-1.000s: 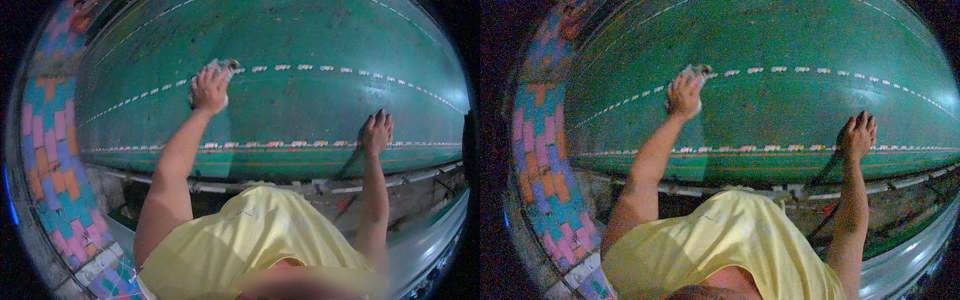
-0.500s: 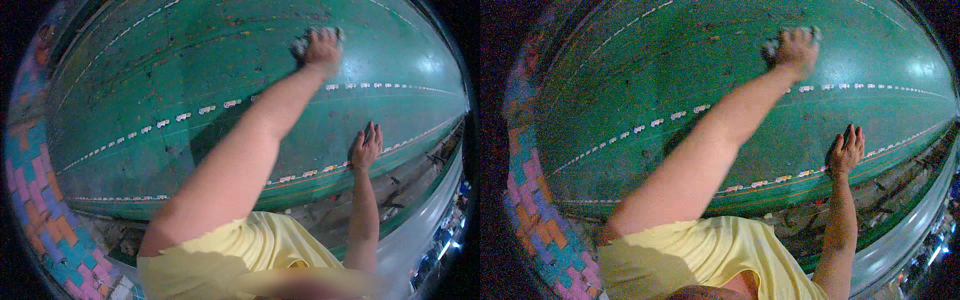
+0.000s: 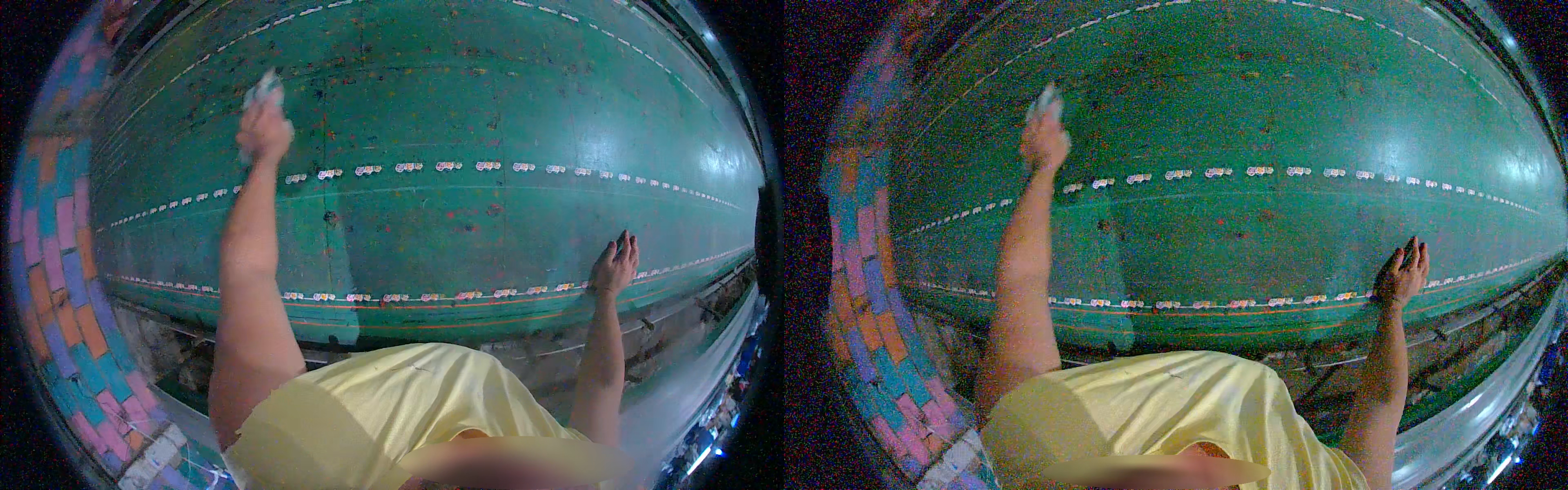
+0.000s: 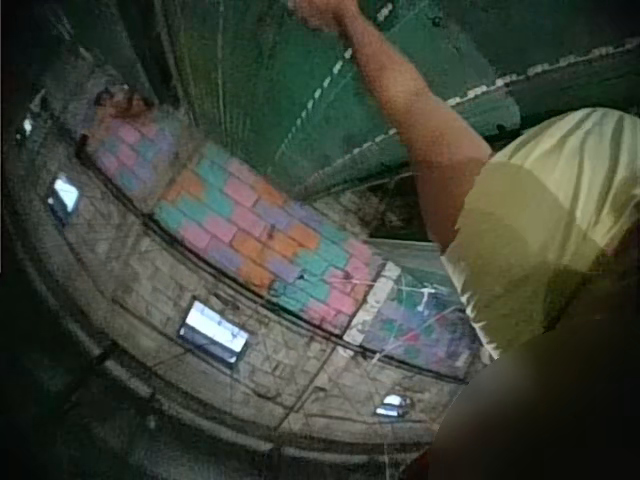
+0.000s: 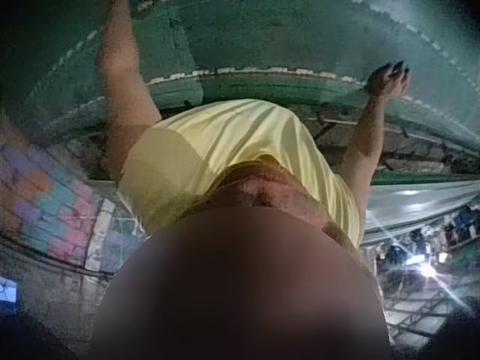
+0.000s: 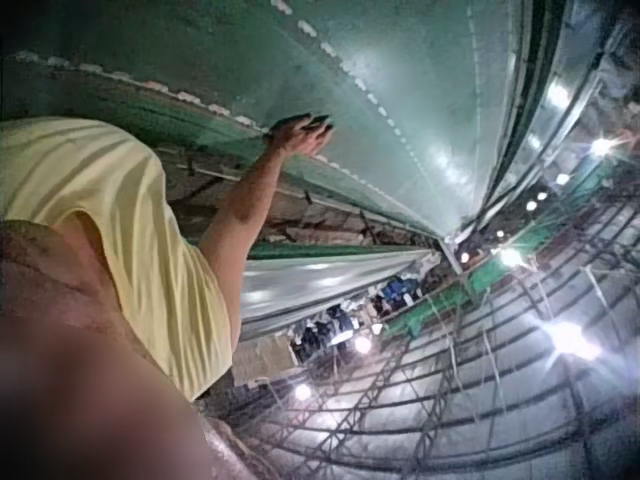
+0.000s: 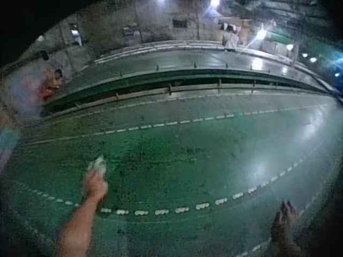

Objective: The person wipes a green conveyor belt surface with a cloth, moving along the belt to clean multiple sections. The person briefly walks between the belts to retrieve a fresh cloth and resumes wiping the surface.

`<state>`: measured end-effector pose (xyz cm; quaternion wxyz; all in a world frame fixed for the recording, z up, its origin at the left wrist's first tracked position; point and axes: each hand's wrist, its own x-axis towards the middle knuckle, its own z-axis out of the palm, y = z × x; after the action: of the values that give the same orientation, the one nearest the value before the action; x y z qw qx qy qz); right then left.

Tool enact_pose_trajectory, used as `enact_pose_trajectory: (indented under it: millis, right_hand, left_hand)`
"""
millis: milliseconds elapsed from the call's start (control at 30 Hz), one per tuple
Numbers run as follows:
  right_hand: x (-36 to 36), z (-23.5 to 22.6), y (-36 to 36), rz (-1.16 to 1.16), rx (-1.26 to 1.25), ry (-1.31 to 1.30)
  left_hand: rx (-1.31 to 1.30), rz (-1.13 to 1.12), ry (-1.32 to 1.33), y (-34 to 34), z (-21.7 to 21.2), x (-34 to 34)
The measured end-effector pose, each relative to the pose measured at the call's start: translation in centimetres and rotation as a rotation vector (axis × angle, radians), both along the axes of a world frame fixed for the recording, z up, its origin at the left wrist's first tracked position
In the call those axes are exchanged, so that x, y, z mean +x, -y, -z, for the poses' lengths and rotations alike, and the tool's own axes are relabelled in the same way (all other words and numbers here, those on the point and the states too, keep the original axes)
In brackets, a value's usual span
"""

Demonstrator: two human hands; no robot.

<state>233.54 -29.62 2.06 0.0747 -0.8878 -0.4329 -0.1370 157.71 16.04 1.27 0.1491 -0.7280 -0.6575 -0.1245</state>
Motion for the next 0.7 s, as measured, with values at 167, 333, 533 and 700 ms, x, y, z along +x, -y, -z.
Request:
enact_pose_trajectory:
  millis: [167,333,533,700]
  right_hand:
    - [-1.2,-0.3,-1.0,-0.01,-0.006,-0.029]
    - [-1.3,-0.3,0.2,0.014,-0.037,0.006]
    - [-1.8,-0.7,-0.1,0.043,-0.007,-0.105]
    - [-1.8,-1.2,-0.1,0.034,0.034,-0.08]
  left_hand:
    - [-0.234,-0.424,-0.026,1.6,-0.4,0.7]
    - [-0.223,0.075,0.183,5.4,-3.3,28.7]
    - [-0.198,0.617,0.241,13.7,-2.3,55.9]
    - [-0.173,1.028,0.254,24.1,-1.7,60.6]
